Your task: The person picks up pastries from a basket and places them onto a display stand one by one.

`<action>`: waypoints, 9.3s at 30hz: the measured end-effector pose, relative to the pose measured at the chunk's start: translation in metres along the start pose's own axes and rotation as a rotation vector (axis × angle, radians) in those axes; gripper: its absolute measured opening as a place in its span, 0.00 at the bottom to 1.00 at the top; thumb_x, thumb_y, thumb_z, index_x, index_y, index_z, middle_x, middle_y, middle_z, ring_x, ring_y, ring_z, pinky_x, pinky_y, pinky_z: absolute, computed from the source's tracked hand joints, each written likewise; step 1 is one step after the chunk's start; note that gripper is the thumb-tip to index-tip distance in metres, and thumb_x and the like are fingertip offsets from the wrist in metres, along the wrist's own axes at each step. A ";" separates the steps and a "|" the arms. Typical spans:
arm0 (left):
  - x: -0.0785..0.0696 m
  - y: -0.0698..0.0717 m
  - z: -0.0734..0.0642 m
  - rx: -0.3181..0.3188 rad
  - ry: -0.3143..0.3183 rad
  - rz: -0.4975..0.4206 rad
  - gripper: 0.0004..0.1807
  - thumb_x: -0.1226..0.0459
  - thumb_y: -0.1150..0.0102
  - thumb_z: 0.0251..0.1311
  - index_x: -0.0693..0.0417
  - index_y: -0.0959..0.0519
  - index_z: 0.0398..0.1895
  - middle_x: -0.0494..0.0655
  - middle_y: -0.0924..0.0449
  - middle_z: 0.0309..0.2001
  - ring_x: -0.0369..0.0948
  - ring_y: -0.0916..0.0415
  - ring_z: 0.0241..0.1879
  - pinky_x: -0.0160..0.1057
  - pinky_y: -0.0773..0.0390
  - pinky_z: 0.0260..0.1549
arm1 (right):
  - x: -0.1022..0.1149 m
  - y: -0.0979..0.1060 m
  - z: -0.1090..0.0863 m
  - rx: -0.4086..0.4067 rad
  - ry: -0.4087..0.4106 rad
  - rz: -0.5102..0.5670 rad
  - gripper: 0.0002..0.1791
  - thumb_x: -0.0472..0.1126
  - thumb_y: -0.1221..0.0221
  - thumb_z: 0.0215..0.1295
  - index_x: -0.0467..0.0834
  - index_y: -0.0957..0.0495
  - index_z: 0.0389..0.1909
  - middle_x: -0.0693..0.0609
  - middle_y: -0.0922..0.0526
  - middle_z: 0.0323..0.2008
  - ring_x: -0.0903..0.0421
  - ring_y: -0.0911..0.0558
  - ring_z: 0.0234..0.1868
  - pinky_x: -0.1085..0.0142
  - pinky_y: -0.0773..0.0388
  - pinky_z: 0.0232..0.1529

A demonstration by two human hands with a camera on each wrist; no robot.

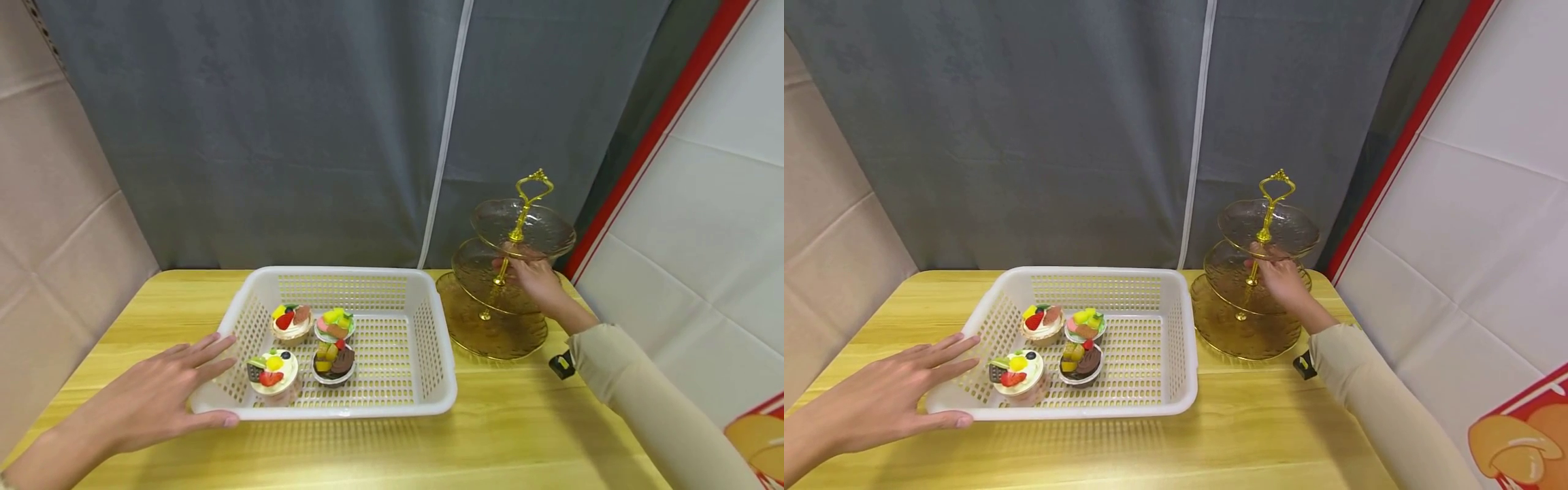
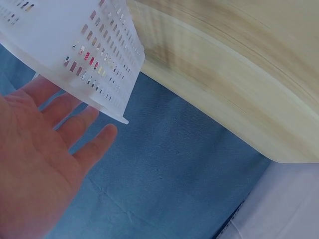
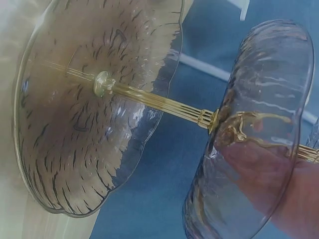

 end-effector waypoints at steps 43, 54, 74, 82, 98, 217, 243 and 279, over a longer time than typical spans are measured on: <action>-0.004 0.006 -0.001 -0.025 -0.013 0.012 0.47 0.27 0.41 0.48 0.54 0.19 0.59 0.56 0.29 0.67 0.61 0.25 0.58 0.60 0.24 0.49 | 0.065 -0.041 -0.054 0.244 0.294 -0.042 0.27 0.40 0.57 0.80 0.37 0.42 0.75 0.36 0.32 0.69 0.41 0.27 0.65 0.75 0.30 0.57; -0.003 0.007 -0.002 -0.034 -0.014 0.004 0.47 0.28 0.40 0.48 0.54 0.19 0.59 0.55 0.28 0.67 0.60 0.26 0.60 0.59 0.23 0.47 | 0.118 -0.106 -0.051 0.481 0.382 0.132 0.34 0.46 0.46 0.75 0.43 0.44 0.76 0.44 0.38 0.73 0.39 0.33 0.70 0.57 0.29 0.62; -0.003 0.007 -0.002 -0.046 -0.014 -0.006 0.46 0.28 0.40 0.48 0.54 0.18 0.58 0.55 0.29 0.67 0.60 0.26 0.60 0.59 0.23 0.46 | 0.140 -0.197 -0.036 0.790 0.468 0.070 0.53 0.47 0.23 0.50 0.39 0.41 0.75 0.44 0.33 0.71 0.47 0.28 0.67 0.49 0.31 0.64; -0.003 0.007 -0.002 -0.049 -0.014 -0.011 0.46 0.28 0.40 0.48 0.54 0.18 0.57 0.54 0.28 0.67 0.59 0.27 0.61 0.58 0.22 0.45 | 0.132 -0.230 -0.034 0.897 0.422 -0.031 0.51 0.37 0.24 0.50 0.39 0.40 0.74 0.46 0.33 0.71 0.44 0.29 0.68 0.52 0.32 0.65; -0.004 0.007 -0.002 -0.053 -0.012 -0.022 0.46 0.28 0.41 0.48 0.55 0.18 0.57 0.54 0.28 0.67 0.58 0.27 0.61 0.58 0.22 0.45 | 0.119 -0.266 -0.038 1.030 0.352 -0.213 0.49 0.41 0.23 0.48 0.38 0.36 0.71 0.43 0.31 0.69 0.49 0.27 0.66 0.57 0.33 0.66; 0.000 0.002 -0.001 -0.045 -0.002 -0.039 0.46 0.28 0.39 0.47 0.53 0.19 0.59 0.53 0.29 0.68 0.58 0.26 0.60 0.58 0.21 0.43 | 0.155 0.007 -0.020 0.183 0.334 -0.411 0.37 0.39 0.27 0.55 0.44 0.28 0.67 0.48 0.18 0.45 0.58 0.20 0.40 0.73 0.21 0.38; 0.005 0.001 -0.006 -0.019 0.018 -0.044 0.46 0.28 0.38 0.46 0.52 0.19 0.59 0.55 0.31 0.69 0.60 0.25 0.58 0.60 0.22 0.42 | 0.102 0.100 -0.018 0.040 0.120 -0.534 0.39 0.44 0.29 0.60 0.39 0.32 0.70 0.41 0.19 0.52 0.71 0.20 0.39 0.77 0.25 0.35; 0.004 0.005 -0.005 -0.016 0.004 -0.038 0.47 0.28 0.38 0.46 0.53 0.19 0.59 0.56 0.31 0.68 0.60 0.24 0.57 0.59 0.22 0.44 | 0.117 0.119 -0.027 -0.075 0.215 -0.391 0.43 0.40 0.34 0.64 0.55 0.44 0.77 0.52 0.39 0.75 0.56 0.39 0.74 0.88 0.42 0.55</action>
Point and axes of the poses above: each hand's wrist, its own z-axis towards the middle knuckle, its own y-axis out of the back of the hand, x = y × z, the point moved 8 cm from there along z, towards the middle knuckle
